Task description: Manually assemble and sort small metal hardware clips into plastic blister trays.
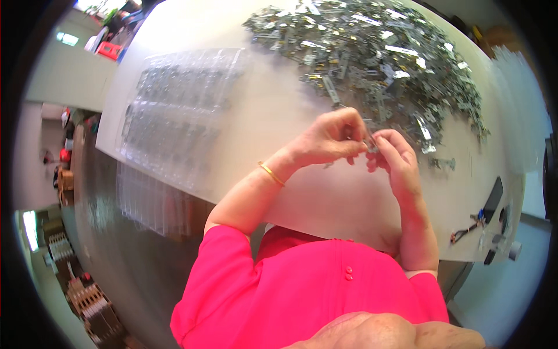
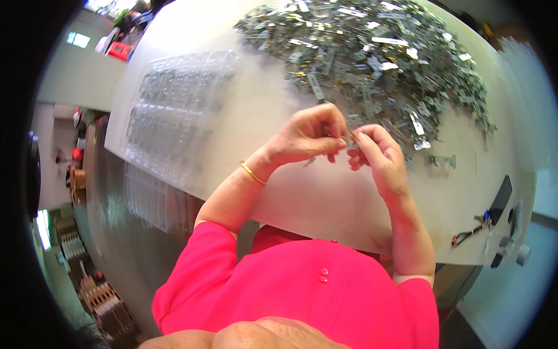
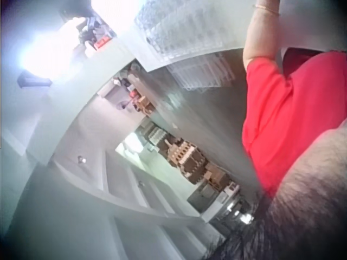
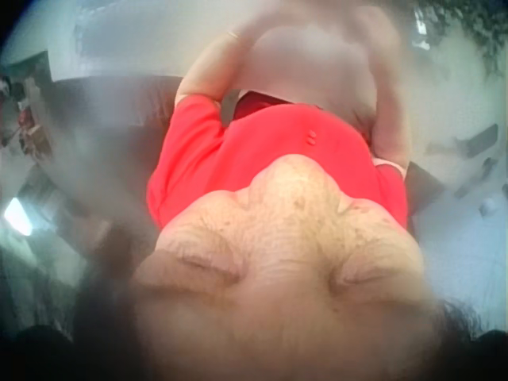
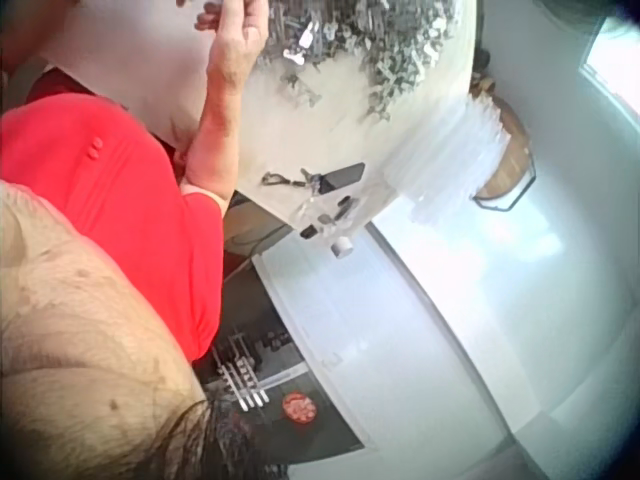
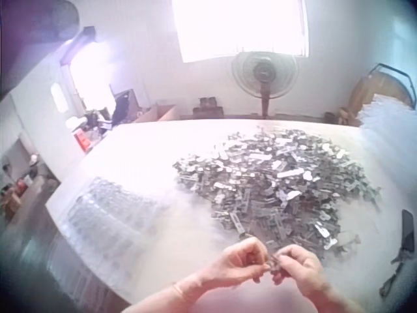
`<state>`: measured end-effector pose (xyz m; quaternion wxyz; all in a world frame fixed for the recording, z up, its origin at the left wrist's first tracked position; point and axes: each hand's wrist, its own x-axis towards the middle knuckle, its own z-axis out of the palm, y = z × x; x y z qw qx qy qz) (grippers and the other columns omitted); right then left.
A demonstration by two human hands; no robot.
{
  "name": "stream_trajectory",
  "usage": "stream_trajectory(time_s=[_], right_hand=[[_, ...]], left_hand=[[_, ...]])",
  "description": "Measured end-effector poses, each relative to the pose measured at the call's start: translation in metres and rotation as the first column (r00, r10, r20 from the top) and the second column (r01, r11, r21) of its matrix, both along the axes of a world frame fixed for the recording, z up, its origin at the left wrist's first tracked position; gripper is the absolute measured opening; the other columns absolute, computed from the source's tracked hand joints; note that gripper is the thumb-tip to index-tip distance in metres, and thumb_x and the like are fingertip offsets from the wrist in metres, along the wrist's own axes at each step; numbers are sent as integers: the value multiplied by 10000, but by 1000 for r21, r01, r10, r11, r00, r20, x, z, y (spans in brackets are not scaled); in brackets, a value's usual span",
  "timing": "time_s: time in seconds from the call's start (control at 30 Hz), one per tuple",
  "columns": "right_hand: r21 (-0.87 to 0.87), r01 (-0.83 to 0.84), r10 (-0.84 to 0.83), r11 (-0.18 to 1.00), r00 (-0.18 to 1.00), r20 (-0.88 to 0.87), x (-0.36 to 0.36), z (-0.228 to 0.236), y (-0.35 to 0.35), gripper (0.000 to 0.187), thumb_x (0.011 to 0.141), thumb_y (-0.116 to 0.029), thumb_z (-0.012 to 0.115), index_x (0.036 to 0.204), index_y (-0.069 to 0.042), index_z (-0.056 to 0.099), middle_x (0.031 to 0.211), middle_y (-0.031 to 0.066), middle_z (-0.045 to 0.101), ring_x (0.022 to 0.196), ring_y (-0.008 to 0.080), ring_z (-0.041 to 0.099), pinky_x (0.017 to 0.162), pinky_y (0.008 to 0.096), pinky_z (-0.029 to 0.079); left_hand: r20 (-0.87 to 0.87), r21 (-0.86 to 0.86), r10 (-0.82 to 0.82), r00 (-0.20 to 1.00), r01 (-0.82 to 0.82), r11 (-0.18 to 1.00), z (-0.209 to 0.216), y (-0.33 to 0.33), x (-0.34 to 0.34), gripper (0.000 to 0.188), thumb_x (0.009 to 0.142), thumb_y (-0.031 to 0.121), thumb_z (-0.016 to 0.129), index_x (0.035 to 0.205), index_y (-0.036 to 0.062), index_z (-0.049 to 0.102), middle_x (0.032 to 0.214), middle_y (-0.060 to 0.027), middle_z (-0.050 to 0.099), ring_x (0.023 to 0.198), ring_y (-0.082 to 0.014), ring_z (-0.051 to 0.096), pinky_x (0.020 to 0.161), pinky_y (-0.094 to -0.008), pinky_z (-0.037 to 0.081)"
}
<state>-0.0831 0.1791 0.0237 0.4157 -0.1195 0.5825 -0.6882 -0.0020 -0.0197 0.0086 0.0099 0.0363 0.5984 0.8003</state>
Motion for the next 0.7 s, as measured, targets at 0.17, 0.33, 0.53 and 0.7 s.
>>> stream_trajectory(time_s=[0.17, 0.33, 0.53, 0.7], right_hand=[[67, 1, 22, 998, 938, -346, -1, -10, 5, 93, 1029, -118, 568, 1025, -30, 597, 958, 18, 633, 858, 93, 579, 811, 260, 484], [-128, 123, -172, 984, 832, -527, 9, 2, -3, 69, 1036, -95, 549, 1045, -32, 576, 1088, 69, 621, 944, 109, 552, 901, 280, 458], [-42, -109, 3, 993, 385, -923, 4, 8, -1, 62, 959, 5, 621, 1003, -23, 590, 1131, 115, 624, 997, 193, 588, 895, 311, 470], [-23, -87, 16, 996, 422, -906, 6, 1, 2, 71, 960, 24, 615, 1011, -21, 597, 1126, 126, 622, 924, 193, 605, 851, 298, 490]], left_hand=[[65, -36, -175, 982, 178, 983, 0, 3, 1, 183, 889, -9, 710, 935, 23, 536, 863, -44, 612, 750, -121, 667, 610, -259, 572], [100, 11, -166, 981, 166, 986, 0, 2, 0, 192, 898, 48, 729, 936, 30, 542, 819, -54, 664, 704, -144, 703, 586, -247, 544], [95, 138, -41, 995, 27, 990, 4, -8, 0, 229, 908, 128, 756, 932, 34, 548, 803, -65, 691, 704, -172, 727, 599, -254, 549], [85, 184, -101, 991, 84, 979, 2, -3, -1, 204, 953, 169, 706, 957, 31, 556, 849, -85, 692, 697, -194, 722, 616, -296, 584]])
